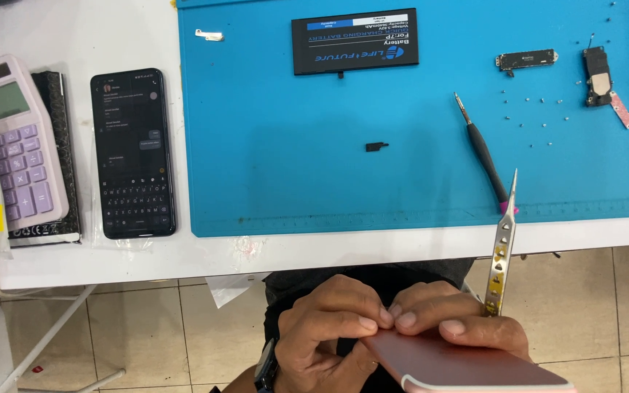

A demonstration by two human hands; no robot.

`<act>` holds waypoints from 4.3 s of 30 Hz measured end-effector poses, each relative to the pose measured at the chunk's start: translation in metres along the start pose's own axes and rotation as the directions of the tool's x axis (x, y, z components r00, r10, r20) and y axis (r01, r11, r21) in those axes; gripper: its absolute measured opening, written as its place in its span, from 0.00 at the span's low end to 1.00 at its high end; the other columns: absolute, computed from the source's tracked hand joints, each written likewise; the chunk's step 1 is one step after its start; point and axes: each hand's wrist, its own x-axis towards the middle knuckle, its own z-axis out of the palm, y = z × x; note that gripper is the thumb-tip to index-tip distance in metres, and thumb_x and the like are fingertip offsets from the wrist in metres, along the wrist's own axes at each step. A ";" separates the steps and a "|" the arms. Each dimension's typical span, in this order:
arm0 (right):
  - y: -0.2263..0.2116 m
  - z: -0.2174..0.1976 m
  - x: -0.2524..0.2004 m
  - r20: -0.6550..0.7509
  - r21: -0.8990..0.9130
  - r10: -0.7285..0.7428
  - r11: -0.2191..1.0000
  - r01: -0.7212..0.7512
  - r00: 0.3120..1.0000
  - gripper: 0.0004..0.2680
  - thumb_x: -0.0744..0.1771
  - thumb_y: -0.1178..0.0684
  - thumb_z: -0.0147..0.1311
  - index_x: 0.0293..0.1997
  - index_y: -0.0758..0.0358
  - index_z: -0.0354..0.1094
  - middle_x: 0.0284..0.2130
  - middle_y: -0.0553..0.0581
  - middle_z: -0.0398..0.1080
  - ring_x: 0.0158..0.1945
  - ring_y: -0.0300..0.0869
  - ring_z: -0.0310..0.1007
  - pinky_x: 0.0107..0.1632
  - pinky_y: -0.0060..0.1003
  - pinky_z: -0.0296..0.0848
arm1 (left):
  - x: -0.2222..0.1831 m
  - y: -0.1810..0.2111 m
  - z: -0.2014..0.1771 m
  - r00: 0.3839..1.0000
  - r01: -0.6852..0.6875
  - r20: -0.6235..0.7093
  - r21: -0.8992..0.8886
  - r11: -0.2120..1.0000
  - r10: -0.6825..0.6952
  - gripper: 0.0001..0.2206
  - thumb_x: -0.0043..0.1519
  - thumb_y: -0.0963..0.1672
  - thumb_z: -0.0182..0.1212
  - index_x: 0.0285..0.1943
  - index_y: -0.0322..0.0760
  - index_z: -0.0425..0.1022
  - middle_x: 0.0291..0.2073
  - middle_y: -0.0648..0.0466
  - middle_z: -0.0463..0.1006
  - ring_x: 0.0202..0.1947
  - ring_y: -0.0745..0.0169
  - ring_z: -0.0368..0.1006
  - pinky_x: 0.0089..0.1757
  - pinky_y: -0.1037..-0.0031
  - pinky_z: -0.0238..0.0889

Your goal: Inspecting and cleaning the internal components of a mobile phone casing using tweezers and a screwdriver on a repair mat.

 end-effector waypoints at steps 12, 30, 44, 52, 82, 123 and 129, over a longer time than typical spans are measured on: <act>0.005 0.000 -0.002 0.065 0.083 0.021 0.996 -0.027 0.998 0.10 0.75 0.45 0.51 0.60 0.57 0.62 0.45 0.66 0.76 0.45 0.51 0.81 0.51 0.46 0.88 | -0.001 -0.003 0.000 0.995 -0.095 -0.011 0.112 0.989 0.097 0.08 0.60 0.35 0.63 0.44 0.34 0.72 0.30 0.43 0.80 0.26 0.53 0.78 0.30 0.71 0.76; -0.003 0.015 0.001 -0.144 0.093 0.082 0.993 -0.069 0.986 0.07 0.74 0.47 0.48 0.52 0.57 0.63 0.35 0.63 0.73 0.37 0.46 0.78 0.45 0.41 0.82 | -0.002 -0.001 -0.006 0.989 -0.147 0.024 0.148 0.978 0.145 0.05 0.68 0.41 0.61 0.48 0.32 0.75 0.31 0.44 0.80 0.27 0.53 0.79 0.32 0.72 0.79; 0.016 -0.002 -0.003 -0.049 0.278 0.057 0.960 -0.042 0.997 0.06 0.75 0.48 0.48 0.52 0.55 0.64 0.34 0.64 0.73 0.33 0.52 0.75 0.39 0.43 0.80 | 0.004 0.016 0.004 0.996 -0.077 -0.012 0.328 0.942 0.086 0.04 0.65 0.42 0.62 0.44 0.35 0.76 0.26 0.51 0.78 0.23 0.59 0.77 0.27 0.78 0.73; 0.018 0.000 -0.004 -0.200 0.123 0.074 0.991 -0.050 0.977 0.16 0.64 0.59 0.62 0.53 0.49 0.59 0.32 0.55 0.67 0.29 0.44 0.72 0.33 0.35 0.79 | 0.012 0.017 0.003 0.990 -0.125 0.106 0.360 0.925 0.092 0.08 0.65 0.42 0.62 0.49 0.31 0.75 0.34 0.46 0.81 0.30 0.54 0.81 0.35 0.70 0.80; 0.016 -0.037 0.031 0.365 -0.820 -0.033 0.462 0.338 0.931 0.11 0.68 0.49 0.48 0.47 0.64 0.73 0.34 0.53 0.80 0.38 0.43 0.75 0.47 0.42 0.71 | 0.097 0.004 -0.087 0.922 -0.093 0.315 0.746 0.659 -0.226 0.15 0.66 0.41 0.62 0.60 0.31 0.75 0.44 0.47 0.73 0.33 0.57 0.68 0.37 0.68 0.66; 0.071 -0.107 0.018 0.652 -0.702 -0.175 0.229 0.675 0.738 0.10 0.67 0.42 0.52 0.49 0.50 0.70 0.36 0.45 0.79 0.22 0.33 0.70 0.24 0.30 0.55 | 0.076 -0.008 -0.073 0.821 -0.531 0.561 0.819 0.217 -0.107 0.28 0.73 0.58 0.34 0.65 0.42 0.74 0.57 0.51 0.79 0.60 0.51 0.75 0.59 0.60 0.69; 0.059 -0.103 0.004 0.530 -0.797 -0.128 0.261 0.544 0.838 0.09 0.66 0.42 0.54 0.47 0.48 0.72 0.41 0.42 0.76 0.38 0.36 0.72 0.43 0.34 0.62 | 0.077 -0.009 -0.074 0.822 -0.529 0.562 0.814 0.241 -0.094 0.28 0.73 0.59 0.38 0.62 0.40 0.76 0.57 0.50 0.79 0.60 0.51 0.75 0.58 0.59 0.70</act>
